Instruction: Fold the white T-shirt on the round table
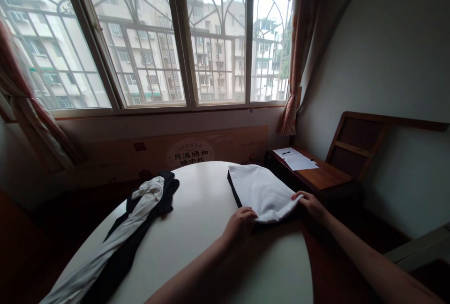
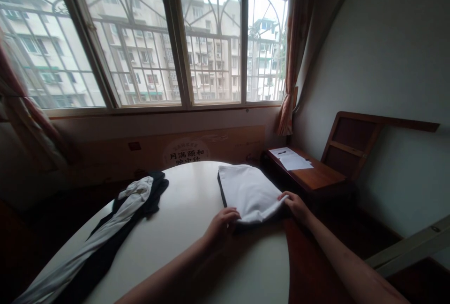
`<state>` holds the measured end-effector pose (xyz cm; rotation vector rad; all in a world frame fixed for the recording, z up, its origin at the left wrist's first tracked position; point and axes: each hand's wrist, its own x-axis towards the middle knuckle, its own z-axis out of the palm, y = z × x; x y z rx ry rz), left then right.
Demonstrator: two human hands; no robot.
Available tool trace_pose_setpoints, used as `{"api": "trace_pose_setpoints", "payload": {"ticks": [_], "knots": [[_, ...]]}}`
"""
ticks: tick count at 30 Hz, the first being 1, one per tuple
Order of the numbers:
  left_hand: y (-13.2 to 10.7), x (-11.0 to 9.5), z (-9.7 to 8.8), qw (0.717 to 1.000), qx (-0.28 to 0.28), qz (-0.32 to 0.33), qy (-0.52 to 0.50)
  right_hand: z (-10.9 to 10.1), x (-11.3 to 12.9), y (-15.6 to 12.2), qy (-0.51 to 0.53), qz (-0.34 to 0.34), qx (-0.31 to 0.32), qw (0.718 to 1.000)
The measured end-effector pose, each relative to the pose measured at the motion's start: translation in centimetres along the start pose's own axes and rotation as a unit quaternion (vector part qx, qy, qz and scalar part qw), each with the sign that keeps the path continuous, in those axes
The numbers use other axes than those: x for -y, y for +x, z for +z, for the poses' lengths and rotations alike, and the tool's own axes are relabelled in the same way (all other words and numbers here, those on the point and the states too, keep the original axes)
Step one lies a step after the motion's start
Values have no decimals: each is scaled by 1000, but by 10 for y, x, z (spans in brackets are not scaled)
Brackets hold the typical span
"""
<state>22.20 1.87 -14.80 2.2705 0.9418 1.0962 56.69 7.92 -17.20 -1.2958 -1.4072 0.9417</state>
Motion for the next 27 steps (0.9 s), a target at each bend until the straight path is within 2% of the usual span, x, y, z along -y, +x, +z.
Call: {"api": "trace_pose_setpoints", "payload": {"ticks": [4,6,9,10,12,13,15,17,19,21,23,27], "knots": [[-11,6,6,999,46,-4,20,0,-8,-7,-63,-6,28,998],[-9,2,2,994,83,-11,66,-7,-6,-7,-84,13,54,995],[-2,-13,-10,977,150,-22,152,-23,9,2,-106,69,124,984],[0,-19,-13,970,163,-28,176,-27,17,7,-127,69,128,981],[5,-27,-15,964,167,-28,207,-27,34,23,-181,19,86,979],[7,-28,-13,963,164,-18,214,-21,42,31,-204,-20,52,977],[11,-23,-5,960,176,21,215,5,54,47,-226,-93,-1,970],[12,-9,6,948,228,47,216,46,58,55,-243,-141,10,960],[9,8,17,939,260,42,220,90,52,55,-340,-184,67,920],[4,21,23,941,252,28,223,126,42,49,-429,-155,133,880],[-1,26,24,946,238,20,220,146,32,45,-482,-120,165,852],[-6,19,19,941,267,3,207,150,25,57,-513,-56,166,841]]}}
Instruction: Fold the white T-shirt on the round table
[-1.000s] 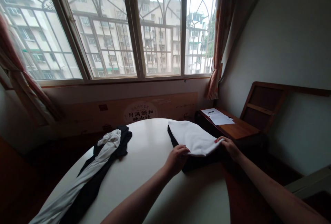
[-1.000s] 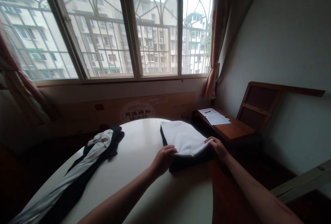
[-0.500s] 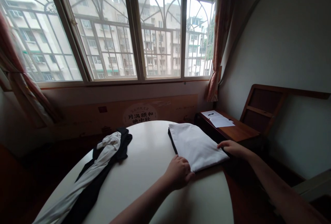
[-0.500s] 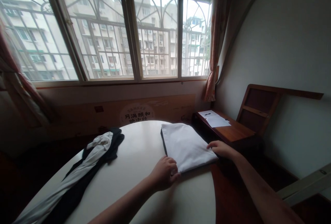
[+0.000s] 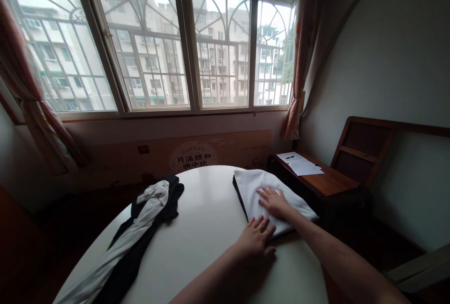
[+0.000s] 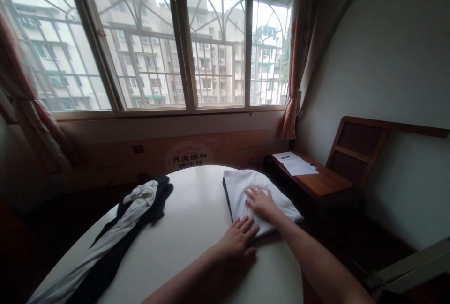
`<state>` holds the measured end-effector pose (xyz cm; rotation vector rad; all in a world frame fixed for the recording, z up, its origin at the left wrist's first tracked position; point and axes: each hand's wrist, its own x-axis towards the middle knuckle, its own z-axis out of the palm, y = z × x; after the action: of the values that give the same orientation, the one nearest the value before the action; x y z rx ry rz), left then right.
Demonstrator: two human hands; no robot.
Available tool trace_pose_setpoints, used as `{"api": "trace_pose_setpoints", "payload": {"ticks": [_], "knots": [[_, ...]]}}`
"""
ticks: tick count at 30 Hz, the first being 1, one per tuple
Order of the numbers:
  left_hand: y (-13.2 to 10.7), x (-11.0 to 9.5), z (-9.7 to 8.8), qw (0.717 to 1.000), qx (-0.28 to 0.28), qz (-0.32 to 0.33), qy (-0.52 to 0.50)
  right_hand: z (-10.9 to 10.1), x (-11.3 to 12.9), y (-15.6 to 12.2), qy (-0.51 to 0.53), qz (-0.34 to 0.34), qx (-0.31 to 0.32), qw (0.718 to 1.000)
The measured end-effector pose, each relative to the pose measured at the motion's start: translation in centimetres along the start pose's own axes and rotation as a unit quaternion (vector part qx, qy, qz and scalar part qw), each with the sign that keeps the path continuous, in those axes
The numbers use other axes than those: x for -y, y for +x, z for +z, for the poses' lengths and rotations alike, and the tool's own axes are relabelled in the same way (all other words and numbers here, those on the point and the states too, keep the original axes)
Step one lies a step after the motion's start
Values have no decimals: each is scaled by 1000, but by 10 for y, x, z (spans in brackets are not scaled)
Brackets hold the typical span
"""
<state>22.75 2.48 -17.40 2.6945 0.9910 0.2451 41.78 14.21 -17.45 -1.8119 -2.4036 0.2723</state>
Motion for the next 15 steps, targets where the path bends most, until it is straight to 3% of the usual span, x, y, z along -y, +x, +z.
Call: {"api": "trace_pose_setpoints", "payload": {"ticks": [4,8,15], "knots": [[-13,-12,-10,999,29,-12,-7,-10,-4,24,-3,71,17,997],[-44,-27,-17,999,35,-28,-3,-11,16,40,1,119,32,992],[-117,-42,-15,997,69,-17,19,0,74,57,19,6,38,999]]}}
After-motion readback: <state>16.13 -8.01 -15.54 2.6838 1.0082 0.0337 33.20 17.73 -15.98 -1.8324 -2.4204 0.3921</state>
